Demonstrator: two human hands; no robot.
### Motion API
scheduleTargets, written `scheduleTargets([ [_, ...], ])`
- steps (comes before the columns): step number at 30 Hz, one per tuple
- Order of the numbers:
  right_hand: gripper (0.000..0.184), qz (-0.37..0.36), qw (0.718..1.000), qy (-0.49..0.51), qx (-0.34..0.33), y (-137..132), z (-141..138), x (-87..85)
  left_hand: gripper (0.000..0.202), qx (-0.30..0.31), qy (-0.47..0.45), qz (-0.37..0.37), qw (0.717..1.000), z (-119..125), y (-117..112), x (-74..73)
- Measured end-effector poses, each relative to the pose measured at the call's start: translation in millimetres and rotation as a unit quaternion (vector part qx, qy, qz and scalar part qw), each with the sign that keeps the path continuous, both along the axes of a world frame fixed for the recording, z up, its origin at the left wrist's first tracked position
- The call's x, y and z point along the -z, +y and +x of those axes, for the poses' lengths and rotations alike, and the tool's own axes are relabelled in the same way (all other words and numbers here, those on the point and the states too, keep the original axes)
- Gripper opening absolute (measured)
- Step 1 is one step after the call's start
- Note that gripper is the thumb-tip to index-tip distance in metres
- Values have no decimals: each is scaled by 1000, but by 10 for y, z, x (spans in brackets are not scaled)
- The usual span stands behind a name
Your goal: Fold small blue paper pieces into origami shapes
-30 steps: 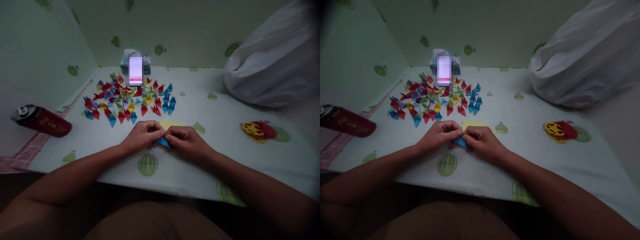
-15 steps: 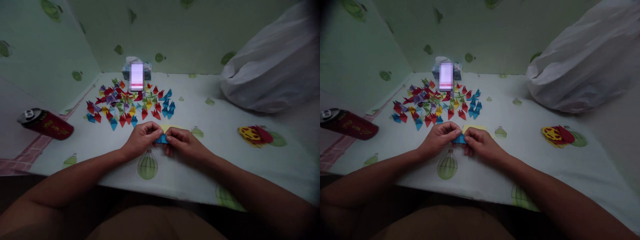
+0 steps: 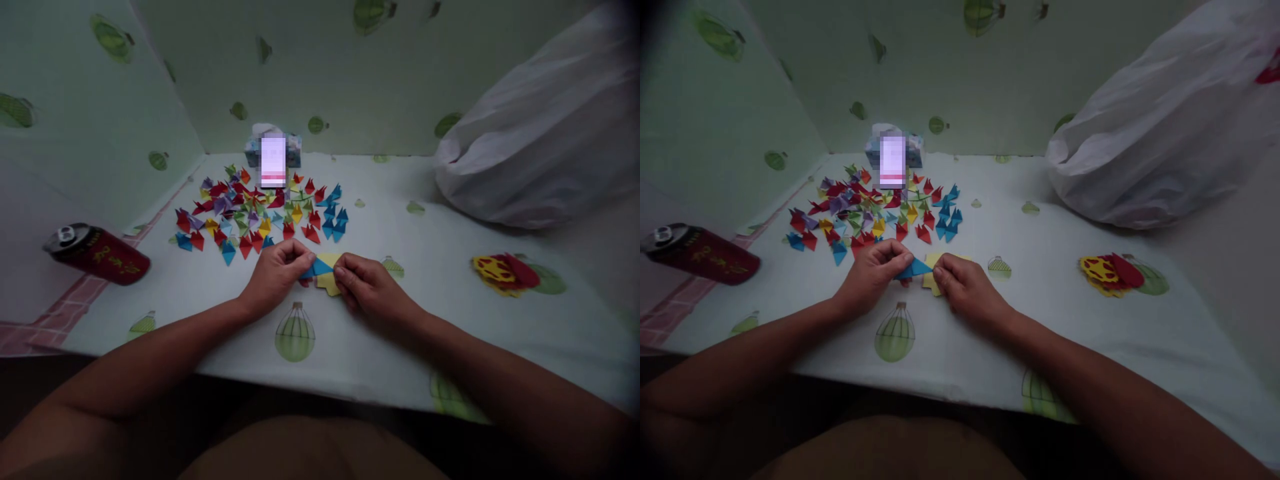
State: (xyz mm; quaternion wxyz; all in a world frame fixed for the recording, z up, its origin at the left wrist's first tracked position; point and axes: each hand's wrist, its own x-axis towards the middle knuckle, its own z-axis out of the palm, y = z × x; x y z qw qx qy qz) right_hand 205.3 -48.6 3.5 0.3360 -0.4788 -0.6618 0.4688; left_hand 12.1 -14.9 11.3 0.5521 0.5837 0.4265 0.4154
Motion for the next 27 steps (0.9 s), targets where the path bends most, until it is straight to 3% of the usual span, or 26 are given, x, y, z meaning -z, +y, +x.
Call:
scheduleTargets([
  [3, 31, -29, 998, 54, 28, -3, -11, 25, 22, -25, -18, 12, 999, -10, 22, 25],
  [7, 27, -69, 988, 133, 29, -27, -60, 45, 22, 12, 0, 6, 1000, 22, -34, 32],
  [11, 33, -104, 987, 121, 13, -43, -69, 25, 22, 44, -3, -16, 999, 62, -93, 38],
  [16, 32, -68, 994, 78, 19, -43, -36, -38, 21, 73, -1, -45, 996, 54, -68, 30],
  [27, 28, -102, 986, 129, -2, -33, -57, 21, 22, 67, -4, -48, 997, 44, -78, 33],
])
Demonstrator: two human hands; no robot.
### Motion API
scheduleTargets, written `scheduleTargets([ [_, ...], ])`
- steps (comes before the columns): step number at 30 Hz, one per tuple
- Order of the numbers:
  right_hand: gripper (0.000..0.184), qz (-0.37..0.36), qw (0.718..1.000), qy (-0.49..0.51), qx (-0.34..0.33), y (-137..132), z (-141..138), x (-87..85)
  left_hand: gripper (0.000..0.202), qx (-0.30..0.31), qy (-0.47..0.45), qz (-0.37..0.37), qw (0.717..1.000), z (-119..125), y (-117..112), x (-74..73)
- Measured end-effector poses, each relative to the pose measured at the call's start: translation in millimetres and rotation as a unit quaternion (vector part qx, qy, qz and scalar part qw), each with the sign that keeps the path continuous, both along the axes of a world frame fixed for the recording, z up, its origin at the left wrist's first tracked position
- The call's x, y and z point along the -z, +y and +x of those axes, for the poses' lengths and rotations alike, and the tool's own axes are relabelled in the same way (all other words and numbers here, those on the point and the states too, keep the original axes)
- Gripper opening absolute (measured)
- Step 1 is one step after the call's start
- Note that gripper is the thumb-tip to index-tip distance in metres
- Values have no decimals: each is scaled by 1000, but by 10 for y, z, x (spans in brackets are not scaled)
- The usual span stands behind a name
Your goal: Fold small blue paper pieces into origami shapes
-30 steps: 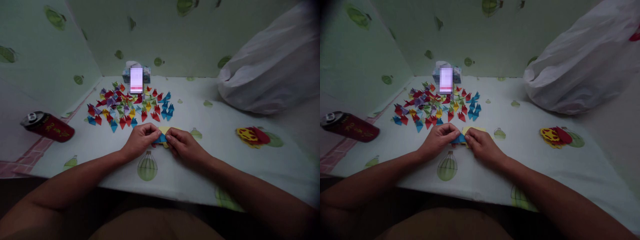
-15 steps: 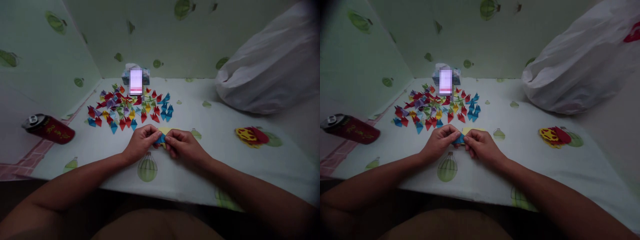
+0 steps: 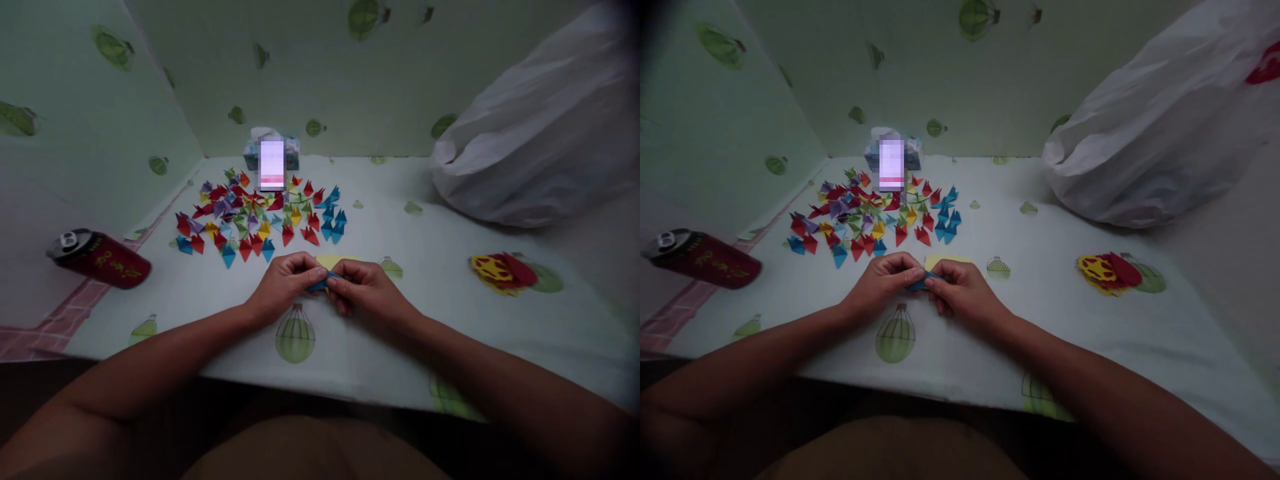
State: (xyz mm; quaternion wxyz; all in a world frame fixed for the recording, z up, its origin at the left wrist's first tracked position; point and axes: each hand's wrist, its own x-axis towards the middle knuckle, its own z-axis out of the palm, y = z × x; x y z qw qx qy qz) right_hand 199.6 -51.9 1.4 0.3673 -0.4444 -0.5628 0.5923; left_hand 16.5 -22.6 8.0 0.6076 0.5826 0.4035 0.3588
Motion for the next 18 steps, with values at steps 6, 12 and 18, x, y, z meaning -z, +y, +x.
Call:
scheduleTargets([
  [6, 27, 3, 998, 13, 55, 24, 27, -10, 22, 10, 14, 12, 1000, -18, 42, -18],
  [12, 24, -33, 997, 60, 30, 37, 13, 46, 23, 3, -12, 0, 1000, -9, 17, 49],
  [18, 25, 43, 997, -53, 24, 25, 29, -31, 29, 35, 9, -18, 999, 1, -5, 20],
])
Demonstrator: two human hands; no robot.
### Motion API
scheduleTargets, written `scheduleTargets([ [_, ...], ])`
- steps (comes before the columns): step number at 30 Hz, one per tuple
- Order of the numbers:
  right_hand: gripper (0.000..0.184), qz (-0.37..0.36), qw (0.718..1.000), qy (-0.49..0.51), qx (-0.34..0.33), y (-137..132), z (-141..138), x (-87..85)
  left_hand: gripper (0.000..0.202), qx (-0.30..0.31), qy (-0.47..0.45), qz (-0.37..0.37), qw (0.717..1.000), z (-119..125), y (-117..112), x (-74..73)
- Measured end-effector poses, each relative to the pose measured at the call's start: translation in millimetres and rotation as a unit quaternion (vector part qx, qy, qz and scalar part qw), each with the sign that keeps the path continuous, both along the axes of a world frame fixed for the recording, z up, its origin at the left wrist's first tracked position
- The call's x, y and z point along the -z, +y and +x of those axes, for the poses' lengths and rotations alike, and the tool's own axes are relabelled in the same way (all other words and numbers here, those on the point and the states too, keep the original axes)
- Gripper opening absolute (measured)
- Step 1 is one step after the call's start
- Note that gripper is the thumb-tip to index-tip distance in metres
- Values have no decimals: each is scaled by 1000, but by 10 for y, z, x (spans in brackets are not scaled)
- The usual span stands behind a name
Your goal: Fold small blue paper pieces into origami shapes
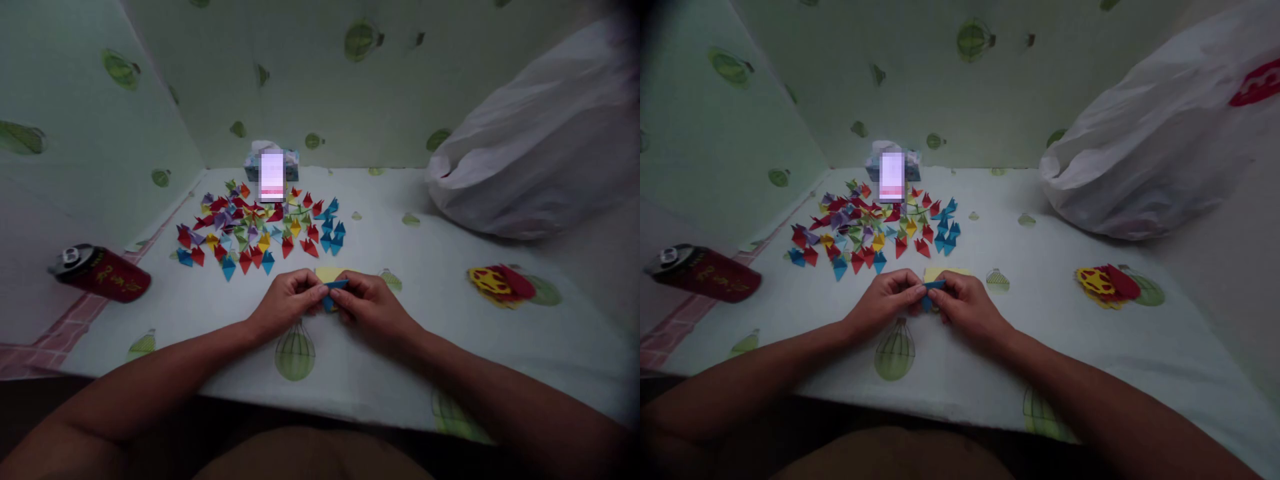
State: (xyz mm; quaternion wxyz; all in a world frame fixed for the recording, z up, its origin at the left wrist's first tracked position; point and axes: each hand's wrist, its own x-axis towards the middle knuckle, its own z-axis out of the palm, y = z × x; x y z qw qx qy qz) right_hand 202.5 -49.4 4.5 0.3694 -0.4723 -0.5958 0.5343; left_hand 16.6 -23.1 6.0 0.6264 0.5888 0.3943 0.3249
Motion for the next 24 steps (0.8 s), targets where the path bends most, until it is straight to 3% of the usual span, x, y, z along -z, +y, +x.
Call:
scheduleTargets([
  [11, 28, 29, 999, -18, -22, 22, 29, 11, 27, -5, -8, 22, 1000, -25, 24, -15],
  [16, 29, 88, 994, -67, -3, 28, 18, 55, 31, 13, -35, -41, 998, -27, 42, 17],
  [20, 30, 19, 999, -29, -13, 11, 10, 91, 35, 13, -40, -49, 998, -33, 65, 42],
  [24, 30, 22, 999, -31, 1, 27, -6, 95, 36, 7, -55, -59, 997, -35, 98, 61],
])
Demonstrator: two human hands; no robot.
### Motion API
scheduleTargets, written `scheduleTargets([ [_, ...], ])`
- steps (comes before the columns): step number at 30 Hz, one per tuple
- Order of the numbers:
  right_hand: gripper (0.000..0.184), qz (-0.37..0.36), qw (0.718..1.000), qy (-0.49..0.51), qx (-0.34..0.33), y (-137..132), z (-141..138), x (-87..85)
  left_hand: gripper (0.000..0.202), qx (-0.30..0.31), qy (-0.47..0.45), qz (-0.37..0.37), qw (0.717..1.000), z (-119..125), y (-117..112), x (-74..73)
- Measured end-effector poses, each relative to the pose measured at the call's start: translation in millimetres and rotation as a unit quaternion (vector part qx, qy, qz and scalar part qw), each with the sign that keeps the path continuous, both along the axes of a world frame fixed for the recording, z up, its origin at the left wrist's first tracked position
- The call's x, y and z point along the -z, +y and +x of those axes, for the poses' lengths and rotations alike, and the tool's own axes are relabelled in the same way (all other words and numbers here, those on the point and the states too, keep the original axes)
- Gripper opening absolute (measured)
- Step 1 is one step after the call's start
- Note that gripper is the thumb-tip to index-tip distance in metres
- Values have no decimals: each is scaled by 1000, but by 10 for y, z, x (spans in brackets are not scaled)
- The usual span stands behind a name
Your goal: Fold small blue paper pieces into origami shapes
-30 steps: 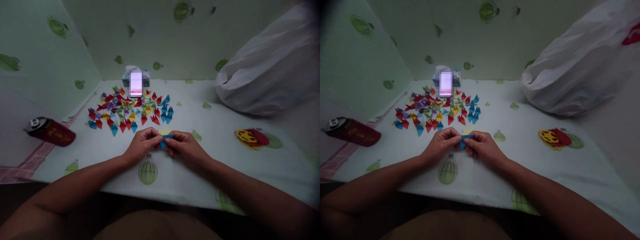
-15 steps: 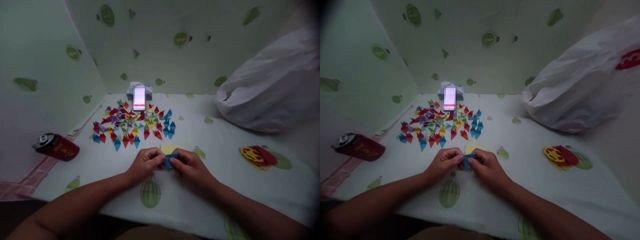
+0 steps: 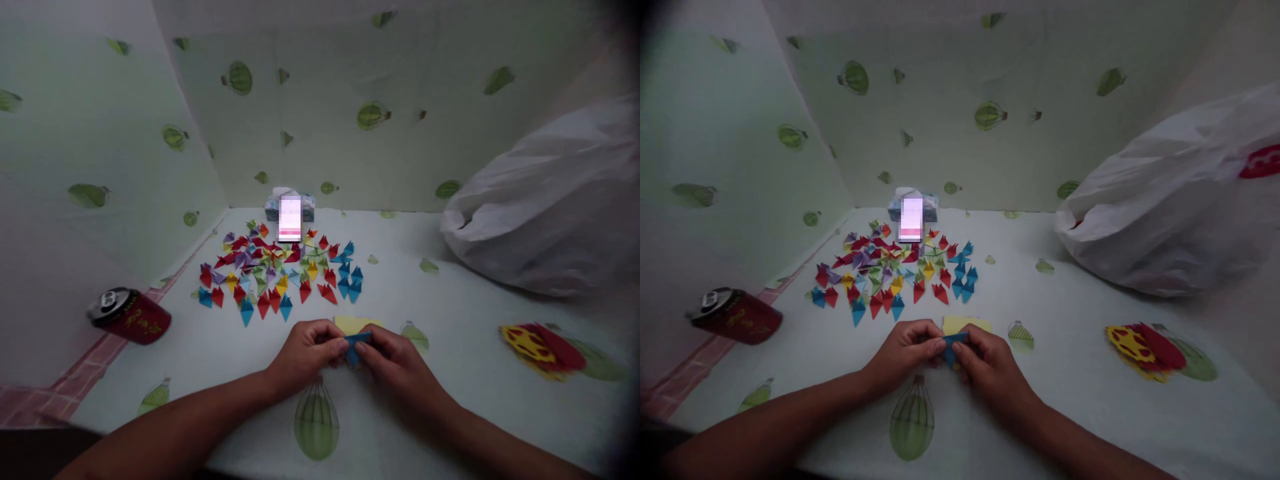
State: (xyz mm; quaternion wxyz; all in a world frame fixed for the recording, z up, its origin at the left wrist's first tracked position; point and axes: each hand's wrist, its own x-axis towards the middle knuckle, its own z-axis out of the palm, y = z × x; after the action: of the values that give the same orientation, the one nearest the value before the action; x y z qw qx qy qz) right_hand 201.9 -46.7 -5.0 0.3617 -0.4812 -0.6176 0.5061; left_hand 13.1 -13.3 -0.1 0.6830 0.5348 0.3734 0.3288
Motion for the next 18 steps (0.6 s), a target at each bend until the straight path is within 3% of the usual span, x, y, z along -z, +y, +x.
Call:
scheduleTargets([
  [5, 28, -50, 998, 20, 11, 61, -73, -118, 36, -23, 9, 35, 999, -23, 20, -41],
  [8, 26, -82, 995, 61, -7, 157, -140, -244, 37, -59, -23, 19, 998, -37, 52, -55],
  [11, 30, -64, 991, 108, -38, 299, -204, -329, 36, -81, -81, -14, 993, -47, 110, -41],
  [14, 33, -66, 983, 162, -46, 429, -251, -308, 37, -92, -144, -74, 983, -48, 163, -18],
  [18, 34, -102, 965, 234, -56, 487, -273, -156, 37, -81, -182, -128, 972, -30, 178, 16],
])
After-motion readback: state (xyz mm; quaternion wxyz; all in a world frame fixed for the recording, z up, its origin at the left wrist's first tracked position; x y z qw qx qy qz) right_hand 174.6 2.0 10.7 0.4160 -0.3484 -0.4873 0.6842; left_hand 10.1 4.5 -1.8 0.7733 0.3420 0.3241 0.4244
